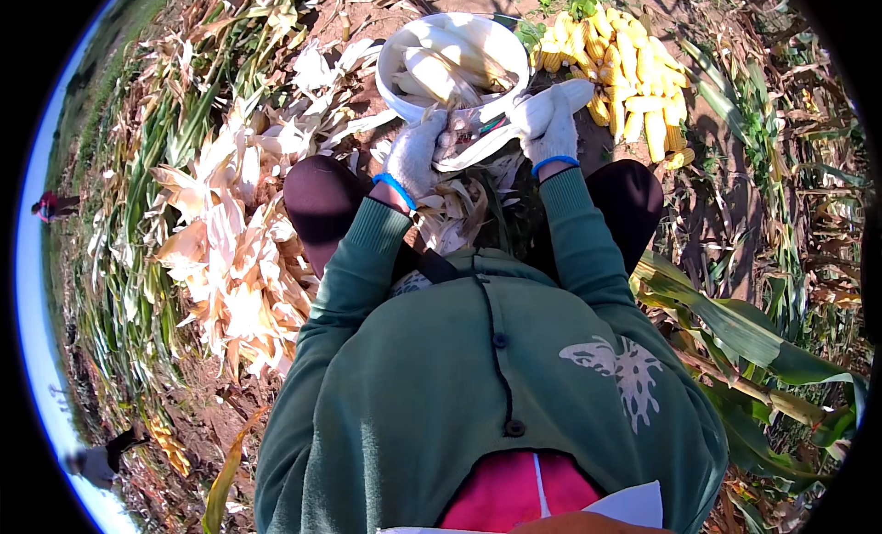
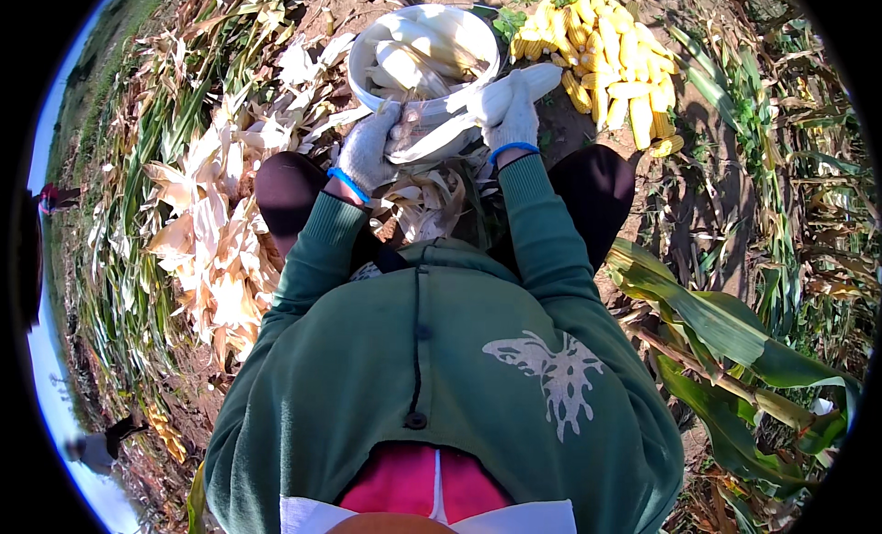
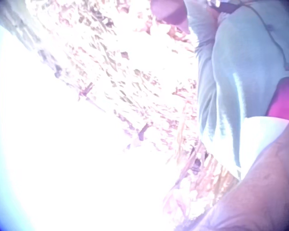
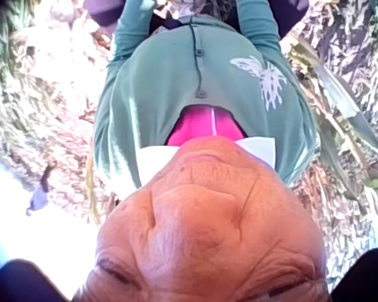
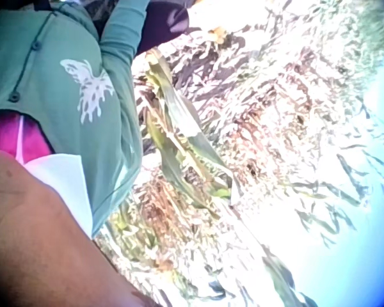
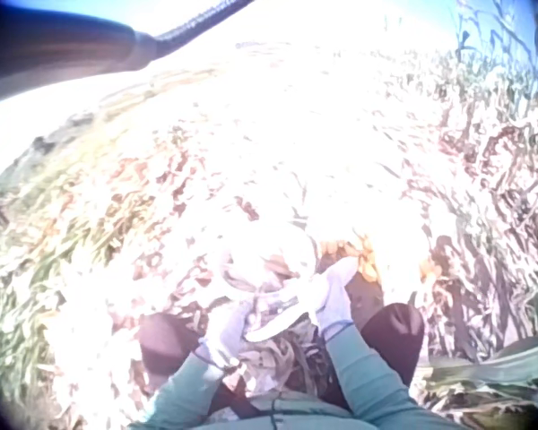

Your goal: The person sits in a cornfield and shucks corn cobs by hand, removing the husks and placing the cleaned cobs into a white bucket. The person discards the husks to the side and continues processing multiple cobs.

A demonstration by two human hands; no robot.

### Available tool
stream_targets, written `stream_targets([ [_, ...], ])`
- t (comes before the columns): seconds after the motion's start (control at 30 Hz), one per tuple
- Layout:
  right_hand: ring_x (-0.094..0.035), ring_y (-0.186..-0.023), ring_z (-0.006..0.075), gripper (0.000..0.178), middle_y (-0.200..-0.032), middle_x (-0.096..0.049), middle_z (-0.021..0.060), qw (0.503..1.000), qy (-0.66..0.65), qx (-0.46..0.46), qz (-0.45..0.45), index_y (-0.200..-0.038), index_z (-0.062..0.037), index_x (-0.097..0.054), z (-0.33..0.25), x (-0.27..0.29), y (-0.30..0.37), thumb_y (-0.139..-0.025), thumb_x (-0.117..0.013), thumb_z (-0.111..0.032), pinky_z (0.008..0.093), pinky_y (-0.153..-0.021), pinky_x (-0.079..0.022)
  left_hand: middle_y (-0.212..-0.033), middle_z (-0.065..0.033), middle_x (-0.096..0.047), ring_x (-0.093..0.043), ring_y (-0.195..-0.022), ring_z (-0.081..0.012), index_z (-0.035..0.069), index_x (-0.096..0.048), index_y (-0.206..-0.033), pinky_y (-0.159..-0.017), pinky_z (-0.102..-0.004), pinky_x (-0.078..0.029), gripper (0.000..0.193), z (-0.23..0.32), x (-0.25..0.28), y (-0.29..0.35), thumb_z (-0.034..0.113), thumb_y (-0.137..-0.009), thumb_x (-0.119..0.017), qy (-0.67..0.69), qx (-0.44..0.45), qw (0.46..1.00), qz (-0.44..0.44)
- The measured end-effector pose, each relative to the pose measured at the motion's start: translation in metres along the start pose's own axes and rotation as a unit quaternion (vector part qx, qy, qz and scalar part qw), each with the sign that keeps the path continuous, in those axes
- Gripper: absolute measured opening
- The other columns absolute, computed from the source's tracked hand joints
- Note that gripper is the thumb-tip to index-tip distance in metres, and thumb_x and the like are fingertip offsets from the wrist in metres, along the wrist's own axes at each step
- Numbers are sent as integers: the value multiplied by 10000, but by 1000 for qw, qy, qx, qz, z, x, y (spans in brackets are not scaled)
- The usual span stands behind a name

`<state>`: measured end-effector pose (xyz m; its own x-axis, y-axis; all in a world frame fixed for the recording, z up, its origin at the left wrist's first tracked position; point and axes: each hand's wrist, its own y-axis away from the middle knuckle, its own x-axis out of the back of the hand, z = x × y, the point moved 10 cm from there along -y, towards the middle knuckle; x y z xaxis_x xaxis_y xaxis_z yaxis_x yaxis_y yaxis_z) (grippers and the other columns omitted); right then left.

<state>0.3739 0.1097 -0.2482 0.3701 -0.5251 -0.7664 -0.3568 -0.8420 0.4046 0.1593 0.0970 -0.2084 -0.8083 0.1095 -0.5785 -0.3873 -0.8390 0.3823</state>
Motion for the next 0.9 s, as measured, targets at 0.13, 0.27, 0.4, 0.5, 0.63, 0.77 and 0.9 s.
stream_targets([
  [0.13, -642, -795, 278, 356, -920, -599, 94, 1000, 10, -20, -3, -1135, -37, -515, 3, -18, 21, -884, -671, -237, 429, -678, -578, -848, -68, -660, -605, -730, -144, 16, -637, -1028, -649, -252, -478, 282, 18, -23, -3, 278, -944, -576, -306, -169, 933, -90],
  [0.27, -647, -830, 207, 267, -906, -625, 69, 997, 57, -7, -50, -1062, -46, -571, 11, -23, 21, -913, -649, -254, 379, -728, -572, -988, -96, -700, -653, -908, -219, 89, -686, -1082, -831, -327, -488, 318, -9, -62, -6, 331, -883, -633, -467, -194, 843, -182],
  [0.4, -635, -662, 222, 360, -795, -606, 76, 996, 87, -20, -33, -1112, -28, -519, 20, -16, 20, -888, -672, -265, 338, -549, -549, -944, -71, -705, -637, -881, -163, 59, -682, -1065, -793, -307, -490, 266, -32, -51, -12, 264, -910, -617, -500, -187, 832, -151],
  [0.5, -636, -709, 213, 365, -834, -609, 81, 996, -1, -68, -61, -1130, -37, -517, 30, -28, 29, -907, -645, -296, 334, -604, -555, -1072, -117, -672, -620, -973, -237, 35, -638, -1133, -874, -335, -479, 260, -38, -52, -3, 171, -922, -570, -482, -143, 849, -162],
  [0.63, -633, -794, 208, 349, -904, -607, 84, 987, -13, -63, -147, -1134, -39, -529, 39, -27, 23, -928, -607, -309, 343, -687, -553, -1048, -132, -655, -618, -958, -265, 41, -600, -1179, -865, -346, -492, 299, -35, -54, 11, 111, -892, -557, -499, -179, 828, -181],
  [0.77, -635, -826, 210, 403, -966, -613, 88, 993, 90, -34, -71, -1138, 5, -529, 43, -2, 9, -895, -641, -296, 340, -715, -551, -1008, -149, -652, -622, -889, -270, 39, -602, -1145, -811, -361, -502, 288, -36, -54, 9, 135, -879, -550, -543, -247, 788, -152],
  [0.9, -657, -861, 251, 524, -1028, -638, 133, 919, 368, 119, 72, -1145, 35, -522, 0, 20, 1, -783, -732, -279, 354, -766, -543, -926, -163, -653, -620, -800, -307, 34, -612, -1069, -740, -386, -496, 267, -55, -57, -5, 229, -905, -529, -680, -196, 698, -112],
])
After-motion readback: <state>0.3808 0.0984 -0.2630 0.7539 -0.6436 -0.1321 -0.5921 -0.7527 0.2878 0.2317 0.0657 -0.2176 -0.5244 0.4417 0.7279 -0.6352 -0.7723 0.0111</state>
